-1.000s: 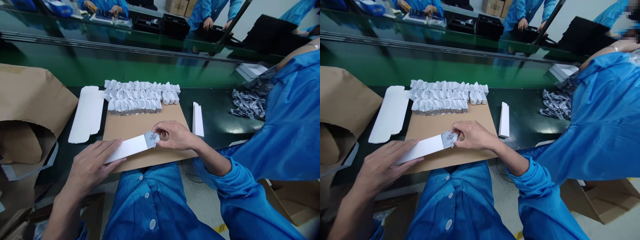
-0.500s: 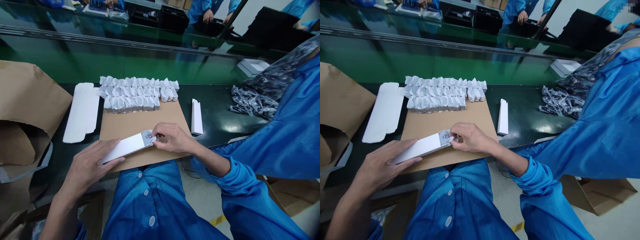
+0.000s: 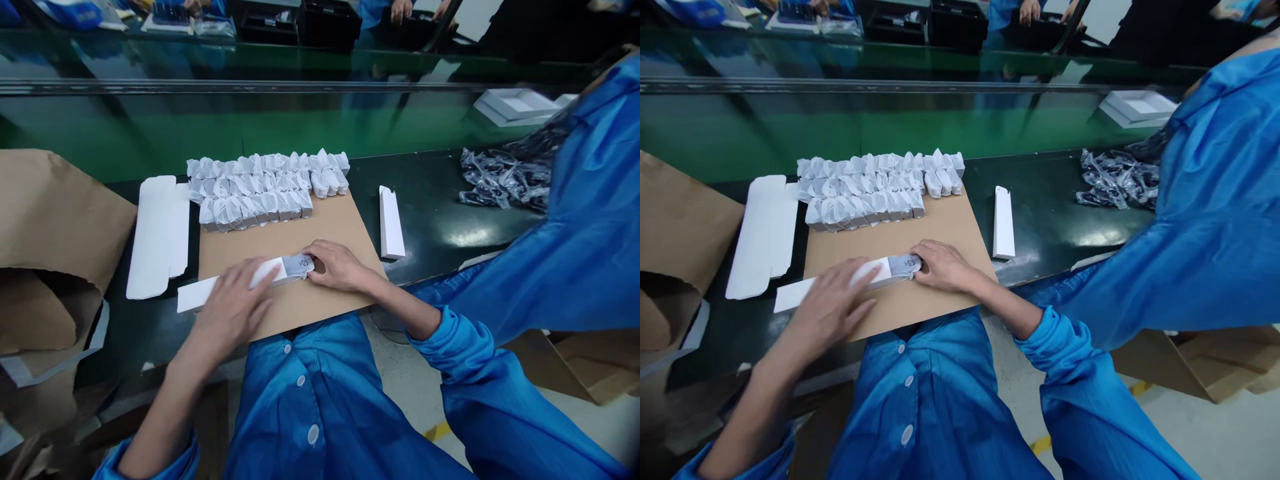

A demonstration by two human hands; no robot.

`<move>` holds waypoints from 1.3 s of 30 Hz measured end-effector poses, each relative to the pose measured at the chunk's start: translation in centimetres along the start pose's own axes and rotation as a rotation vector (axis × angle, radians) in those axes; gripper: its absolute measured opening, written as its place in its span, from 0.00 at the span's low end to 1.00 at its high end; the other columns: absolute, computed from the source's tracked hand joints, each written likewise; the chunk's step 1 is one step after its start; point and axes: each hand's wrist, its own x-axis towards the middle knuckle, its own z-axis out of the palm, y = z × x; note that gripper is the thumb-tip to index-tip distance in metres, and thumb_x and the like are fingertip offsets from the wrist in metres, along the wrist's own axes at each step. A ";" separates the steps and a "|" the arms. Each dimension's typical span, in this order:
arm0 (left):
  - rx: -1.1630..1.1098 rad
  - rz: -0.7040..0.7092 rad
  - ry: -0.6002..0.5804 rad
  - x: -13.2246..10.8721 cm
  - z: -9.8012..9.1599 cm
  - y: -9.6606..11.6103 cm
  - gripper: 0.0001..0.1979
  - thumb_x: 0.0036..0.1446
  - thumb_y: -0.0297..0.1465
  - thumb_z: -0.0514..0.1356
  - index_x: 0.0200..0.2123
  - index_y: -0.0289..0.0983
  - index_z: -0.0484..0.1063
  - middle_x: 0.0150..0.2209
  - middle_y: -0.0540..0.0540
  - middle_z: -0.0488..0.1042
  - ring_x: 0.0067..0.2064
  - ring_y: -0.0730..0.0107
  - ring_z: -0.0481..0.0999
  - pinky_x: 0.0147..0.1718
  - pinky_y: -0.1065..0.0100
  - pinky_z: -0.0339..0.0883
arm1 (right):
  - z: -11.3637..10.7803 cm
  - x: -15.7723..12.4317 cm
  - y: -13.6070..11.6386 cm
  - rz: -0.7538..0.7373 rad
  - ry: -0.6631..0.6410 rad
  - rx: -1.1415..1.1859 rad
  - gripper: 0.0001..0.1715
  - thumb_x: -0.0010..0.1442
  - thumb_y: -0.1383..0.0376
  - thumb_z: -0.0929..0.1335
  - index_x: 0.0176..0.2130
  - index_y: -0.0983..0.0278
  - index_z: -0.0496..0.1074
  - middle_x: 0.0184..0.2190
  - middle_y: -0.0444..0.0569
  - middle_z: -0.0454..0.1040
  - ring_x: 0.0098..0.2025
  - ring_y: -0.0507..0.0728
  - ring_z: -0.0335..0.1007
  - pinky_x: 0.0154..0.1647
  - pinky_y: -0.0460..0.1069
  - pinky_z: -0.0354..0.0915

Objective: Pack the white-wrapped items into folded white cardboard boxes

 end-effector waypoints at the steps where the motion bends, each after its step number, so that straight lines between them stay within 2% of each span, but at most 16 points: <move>1: 0.004 0.024 0.001 0.5 0.1 0.9 0.22 0.65 0.33 0.53 0.61 0.40 0.65 0.62 0.36 0.66 0.61 0.46 0.65 0.56 0.45 0.60 | 0.1 0.0 0.0 -0.002 0.004 0.001 0.18 0.57 0.67 0.69 0.48 0.68 0.71 0.45 0.55 0.75 0.46 0.59 0.70 0.47 0.51 0.63; 3: 0.012 0.008 0.012 1.3 0.4 2.1 0.19 0.65 0.30 0.51 0.58 0.41 0.69 0.60 0.36 0.68 0.60 0.47 0.67 0.55 0.44 0.60 | 0.2 0.0 0.0 -0.007 0.002 0.007 0.17 0.57 0.66 0.68 0.48 0.67 0.71 0.44 0.54 0.75 0.46 0.59 0.70 0.46 0.51 0.63; 5: 0.015 -0.039 0.034 1.8 0.8 2.4 0.18 0.65 0.30 0.51 0.55 0.43 0.72 0.57 0.36 0.71 0.56 0.49 0.69 0.50 0.48 0.63 | 0.1 0.2 0.0 -0.006 0.000 0.013 0.17 0.58 0.66 0.68 0.48 0.66 0.72 0.43 0.53 0.75 0.45 0.59 0.71 0.44 0.50 0.63; 7: -0.001 -0.031 0.044 1.8 1.0 1.9 0.17 0.64 0.29 0.52 0.52 0.46 0.74 0.56 0.37 0.72 0.54 0.51 0.70 0.46 0.52 0.64 | -0.1 0.5 0.1 -0.007 -0.007 0.022 0.16 0.57 0.64 0.68 0.47 0.65 0.73 0.43 0.52 0.75 0.44 0.59 0.71 0.42 0.50 0.62; 12: -0.037 0.061 0.040 1.4 0.9 0.9 0.16 0.62 0.25 0.53 0.42 0.46 0.79 0.55 0.40 0.72 0.56 0.51 0.67 0.47 0.52 0.61 | -0.6 1.2 0.2 -0.033 -0.049 0.008 0.15 0.58 0.65 0.68 0.46 0.63 0.75 0.43 0.51 0.76 0.44 0.59 0.71 0.41 0.50 0.61; 17: -0.012 -0.002 0.009 1.6 0.7 1.2 0.17 0.64 0.27 0.52 0.51 0.47 0.75 0.55 0.39 0.71 0.54 0.52 0.68 0.43 0.54 0.60 | -0.7 1.1 0.2 -0.035 -0.048 -0.003 0.15 0.60 0.65 0.67 0.47 0.65 0.74 0.44 0.53 0.76 0.45 0.60 0.71 0.41 0.50 0.61; 22: -0.035 -0.012 -0.034 2.0 0.4 1.4 0.19 0.62 0.26 0.52 0.50 0.50 0.75 0.55 0.40 0.69 0.53 0.52 0.67 0.43 0.54 0.60 | -0.7 1.3 0.5 -0.028 -0.063 0.007 0.11 0.59 0.66 0.68 0.43 0.63 0.76 0.41 0.51 0.76 0.43 0.59 0.71 0.41 0.50 0.62; 25: -0.050 -0.006 -0.037 2.0 0.4 1.5 0.20 0.62 0.25 0.52 0.48 0.51 0.76 0.54 0.41 0.69 0.53 0.52 0.67 0.44 0.54 0.60 | 0.4 1.2 -0.7 0.000 -0.058 0.025 0.11 0.61 0.67 0.68 0.44 0.67 0.75 0.43 0.56 0.76 0.46 0.61 0.71 0.45 0.53 0.63; 28: -0.071 0.030 0.010 1.6 0.6 1.3 0.21 0.61 0.23 0.52 0.47 0.51 0.77 0.54 0.41 0.70 0.54 0.53 0.67 0.45 0.54 0.60 | 1.7 0.8 -2.6 0.017 -0.061 0.069 0.13 0.63 0.72 0.64 0.46 0.73 0.73 0.45 0.62 0.75 0.48 0.63 0.71 0.48 0.55 0.64; 30: -0.088 0.023 0.081 1.3 0.9 1.2 0.19 0.61 0.23 0.53 0.49 0.49 0.76 0.54 0.40 0.70 0.54 0.53 0.68 0.46 0.54 0.61 | 2.3 0.6 -3.5 -0.008 -0.091 0.126 0.14 0.64 0.74 0.62 0.47 0.71 0.72 0.44 0.59 0.76 0.46 0.59 0.73 0.47 0.52 0.65; 32: -0.100 -0.010 0.181 1.2 1.6 1.2 0.17 0.62 0.25 0.54 0.52 0.45 0.73 0.55 0.37 0.69 0.55 0.54 0.69 0.47 0.55 0.63 | 2.6 0.6 -4.0 0.019 -0.129 0.334 0.15 0.65 0.73 0.61 0.50 0.68 0.70 0.41 0.52 0.77 0.39 0.54 0.74 0.41 0.48 0.67; 35: -0.088 -0.063 0.319 1.7 2.5 2.3 0.18 0.63 0.25 0.54 0.55 0.42 0.69 0.55 0.35 0.70 0.56 0.56 0.70 0.49 0.56 0.64 | 3.0 1.2 -4.3 0.187 -0.077 0.717 0.18 0.61 0.69 0.67 0.52 0.65 0.66 0.39 0.47 0.78 0.36 0.52 0.74 0.36 0.46 0.67; 37: -0.079 -0.082 0.358 2.2 2.5 3.5 0.20 0.63 0.25 0.54 0.58 0.41 0.65 0.56 0.34 0.69 0.57 0.55 0.71 0.50 0.55 0.65 | 2.5 1.5 -3.8 0.261 -0.021 0.779 0.15 0.58 0.68 0.69 0.46 0.66 0.67 0.35 0.47 0.77 0.37 0.53 0.74 0.36 0.46 0.67; 39: -0.095 -0.082 0.390 2.3 1.5 4.1 0.25 0.62 0.29 0.58 0.62 0.42 0.61 0.59 0.33 0.67 0.58 0.52 0.70 0.51 0.54 0.66 | 0.5 1.4 -2.4 0.273 -0.020 0.731 0.06 0.58 0.68 0.68 0.39 0.67 0.69 0.30 0.45 0.76 0.33 0.52 0.72 0.33 0.45 0.65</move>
